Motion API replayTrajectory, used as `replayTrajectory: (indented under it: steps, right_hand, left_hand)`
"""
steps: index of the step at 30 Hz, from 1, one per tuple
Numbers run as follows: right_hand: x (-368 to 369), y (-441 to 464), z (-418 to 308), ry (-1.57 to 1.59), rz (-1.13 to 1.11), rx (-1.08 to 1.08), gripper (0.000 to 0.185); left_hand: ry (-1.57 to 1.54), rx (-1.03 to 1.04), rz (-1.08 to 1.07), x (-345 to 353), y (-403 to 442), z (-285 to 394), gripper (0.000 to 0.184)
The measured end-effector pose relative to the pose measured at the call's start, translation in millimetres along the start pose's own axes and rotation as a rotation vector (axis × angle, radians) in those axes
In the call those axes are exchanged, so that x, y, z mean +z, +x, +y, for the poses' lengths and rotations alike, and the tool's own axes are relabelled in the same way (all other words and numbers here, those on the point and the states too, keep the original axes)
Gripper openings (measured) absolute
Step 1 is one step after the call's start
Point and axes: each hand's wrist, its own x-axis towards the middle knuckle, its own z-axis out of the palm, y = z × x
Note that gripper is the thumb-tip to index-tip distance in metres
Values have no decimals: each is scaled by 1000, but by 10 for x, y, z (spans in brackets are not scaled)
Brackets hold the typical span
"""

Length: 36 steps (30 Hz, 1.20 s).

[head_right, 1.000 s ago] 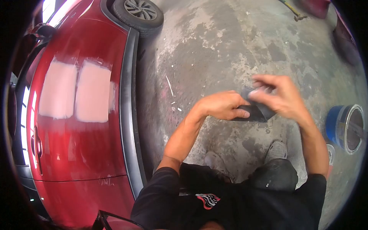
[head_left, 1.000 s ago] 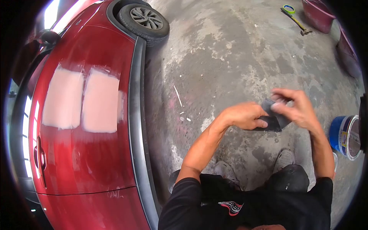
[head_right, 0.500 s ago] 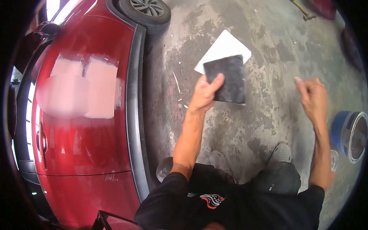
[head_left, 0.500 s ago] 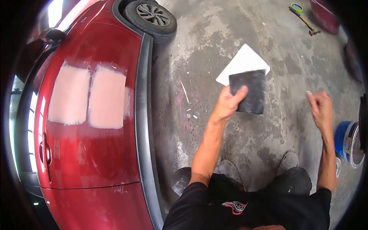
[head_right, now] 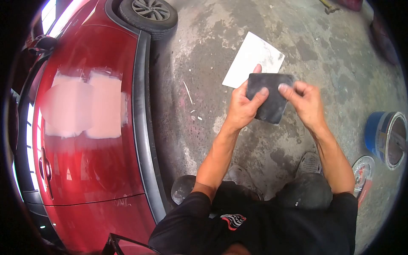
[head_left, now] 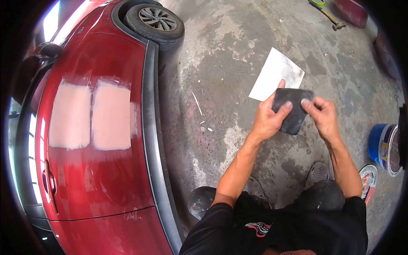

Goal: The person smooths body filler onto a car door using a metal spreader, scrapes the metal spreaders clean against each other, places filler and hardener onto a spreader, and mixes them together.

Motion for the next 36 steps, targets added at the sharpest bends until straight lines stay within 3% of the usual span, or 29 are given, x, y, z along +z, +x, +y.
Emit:
replayTrajectory:
  steps: [1, 3, 4, 6, 7, 9, 11, 12, 14, 15, 16, 17, 18, 20, 23, 25, 26, 27, 28, 29, 30, 31, 33, 34, 36]
  right_hand:
    - [-41, -78, 77, -123, -46, 46, 18]
    - [-132, -311, 335, -567, -419, 246, 13]
    - [-203, -503, 706, -569, -416, 253, 13]
    - [-299, -757, 1288, -499, -42, 92, 11]
    - [-278, -793, 1254, -473, 88, 42, 10]
    - [-392, -907, 893, -486, 15, 135, 22]
    - [-553, -955, 332, -714, 72, 511, 42]
    - [-699, -1254, 430, -710, 184, 580, 42]
    - [-926, -1666, 838, -352, -54, 654, 57]
    - [-874, -2113, 1006, -304, 47, 609, 60]
    - [-900, -2563, 1070, -106, 70, 797, 62]
    - [-880, -3089, 1557, -231, 167, 889, 58]
    - [-764, -3383, 1383, 252, 133, 1018, 57]
    - [-616, -3856, 1288, 565, 262, 1083, 56]
    - [-1065, -3714, 94, 105, -172, 1019, 53]
    - [-1608, -3430, -296, 302, -408, 725, 51]
    - [-1918, -3355, -414, 270, -224, 628, 42]
    - [-2178, -3187, -541, 128, 135, 560, 37]
    - [-2364, -2900, -857, -220, 499, 682, 43]
    - [-2884, -2875, -503, -864, 758, 384, 56]
    - [-3282, -2683, -362, -1111, 1117, 118, 67]
    - [-3306, -2362, -615, -764, 1375, 150, 64]
    - [-3759, -2125, -645, -625, 1205, 471, 58]
    - [-3765, -2013, -562, -608, 1204, 463, 58]
    - [-3742, -1783, -400, -769, 1049, 175, 56]
  left_hand:
    - [-74, 51, 187, -74, 4, -44, 55]
    - [-391, 90, 537, -232, 53, 250, 36]
    - [-411, 180, 546, -469, 63, 343, 31]
    - [-263, 370, 665, -787, 108, 344, 25]
    - [-245, 392, 643, -790, 129, 344, 27]
    - [-165, 340, 618, -649, 139, 307, 29]
    - [-261, 205, 498, -383, 272, 190, 29]
    - [-304, 154, 507, -203, 316, 177, 30]
    - [-388, 113, 452, 139, 326, 169, 32]
    - [-413, 111, 397, 221, 301, 152, 33]
    - [-381, 103, 324, 307, 364, -4, 34]
    - [-390, 94, 289, 411, 505, -95, 34]
    - [-362, 80, 215, 552, 527, -121, 34]
    - [-292, 49, 97, 769, 642, -201, 31]
    - [-364, -2, 14, 1179, 809, -171, 30]
    - [-390, -1, 19, 1441, 887, -70, 28]
    - [-469, -46, -13, 1560, 910, -35, 29]
    - [-551, -97, -37, 1650, 909, -39, 29]
    - [-611, -136, -66, 1692, 911, -71, 30]
    - [-614, -123, -66, 1741, 890, -93, 30]
    - [-591, -155, -66, 1779, 835, -98, 30]
    - [-570, -186, -59, 1806, 774, -120, 30]
    - [-554, -226, -80, 1783, 714, -318, 29]
    - [-531, -279, -117, 1759, 718, -373, 29]
    - [-533, -296, -124, 1798, 797, -450, 28]
